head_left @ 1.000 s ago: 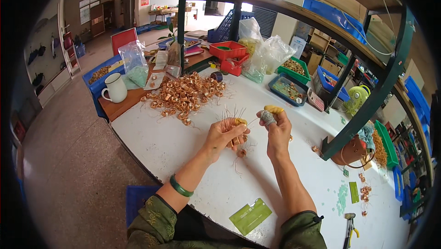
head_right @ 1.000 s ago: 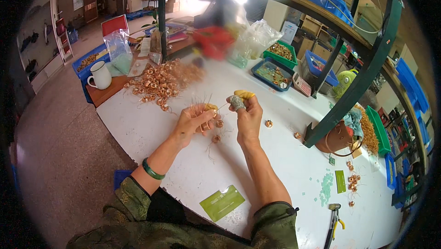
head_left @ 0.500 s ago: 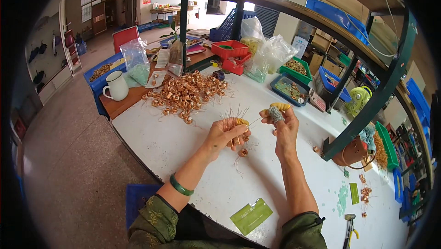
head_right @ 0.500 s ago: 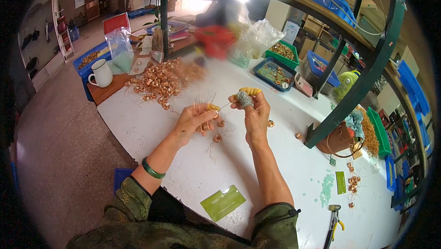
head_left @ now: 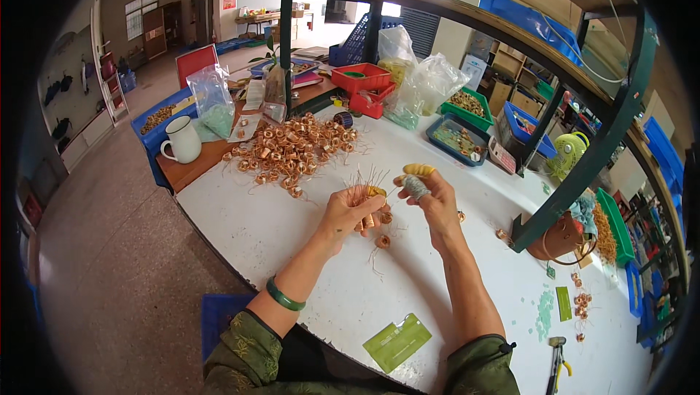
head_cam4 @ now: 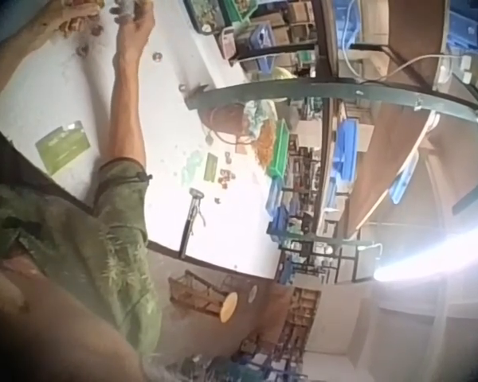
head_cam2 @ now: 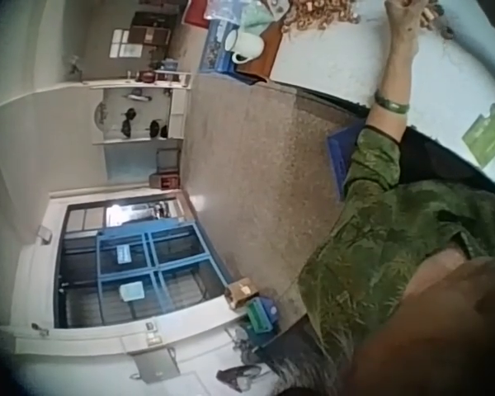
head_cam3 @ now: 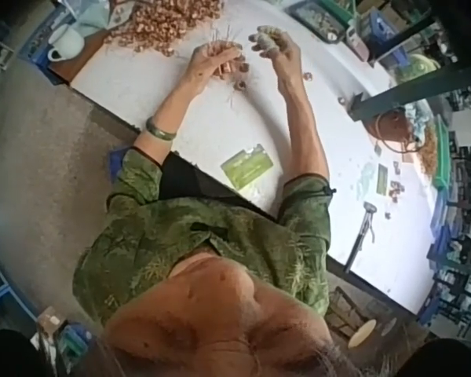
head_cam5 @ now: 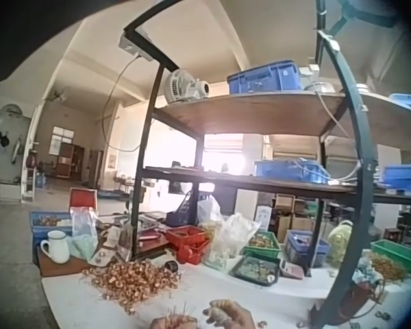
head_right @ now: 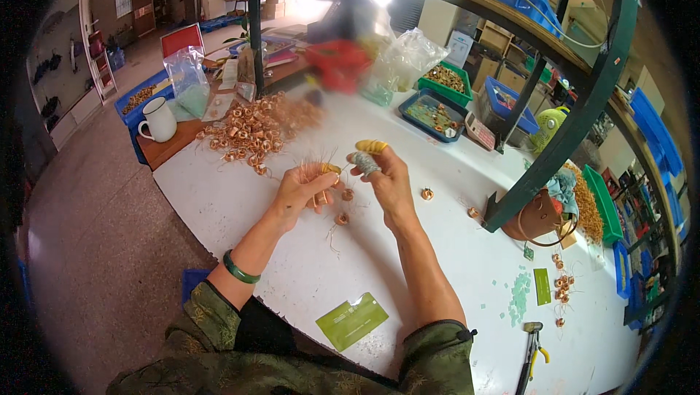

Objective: Assemble small metallic and plastic components by hand at a workbench.

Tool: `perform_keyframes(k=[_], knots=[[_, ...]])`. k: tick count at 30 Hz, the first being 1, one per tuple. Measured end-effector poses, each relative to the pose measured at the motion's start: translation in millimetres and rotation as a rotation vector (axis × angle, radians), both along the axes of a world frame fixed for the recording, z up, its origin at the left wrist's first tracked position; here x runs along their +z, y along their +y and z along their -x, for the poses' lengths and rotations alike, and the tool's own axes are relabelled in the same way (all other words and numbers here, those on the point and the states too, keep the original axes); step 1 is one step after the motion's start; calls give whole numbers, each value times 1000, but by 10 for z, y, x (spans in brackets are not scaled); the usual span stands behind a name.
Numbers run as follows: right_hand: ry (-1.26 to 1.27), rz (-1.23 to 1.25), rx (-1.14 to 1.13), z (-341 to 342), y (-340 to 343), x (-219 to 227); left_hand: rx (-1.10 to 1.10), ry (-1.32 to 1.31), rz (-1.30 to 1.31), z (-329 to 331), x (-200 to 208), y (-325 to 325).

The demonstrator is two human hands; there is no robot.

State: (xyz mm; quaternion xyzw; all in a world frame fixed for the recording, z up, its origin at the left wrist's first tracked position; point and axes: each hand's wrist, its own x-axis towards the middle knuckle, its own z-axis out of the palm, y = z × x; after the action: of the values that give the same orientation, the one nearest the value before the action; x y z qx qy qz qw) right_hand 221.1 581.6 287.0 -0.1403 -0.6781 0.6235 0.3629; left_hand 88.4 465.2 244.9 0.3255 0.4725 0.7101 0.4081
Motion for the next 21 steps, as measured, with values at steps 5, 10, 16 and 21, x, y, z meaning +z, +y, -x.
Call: perform_keyframes(k=[5, 10, 16, 21], knots=[[-38, 49, 104, 28, 52, -90, -7, -32, -64, -5, 53, -9], [-62, 67, 70, 21, -6, -34, -19, -19, -84, 8, 20, -12], [-121, -19, 172, 32, 2, -115, -3, -15, -64, 19, -21, 0], [-49, -65, 159, 103, -17, -256, -29, -4, -60, 33, -36, 1]])
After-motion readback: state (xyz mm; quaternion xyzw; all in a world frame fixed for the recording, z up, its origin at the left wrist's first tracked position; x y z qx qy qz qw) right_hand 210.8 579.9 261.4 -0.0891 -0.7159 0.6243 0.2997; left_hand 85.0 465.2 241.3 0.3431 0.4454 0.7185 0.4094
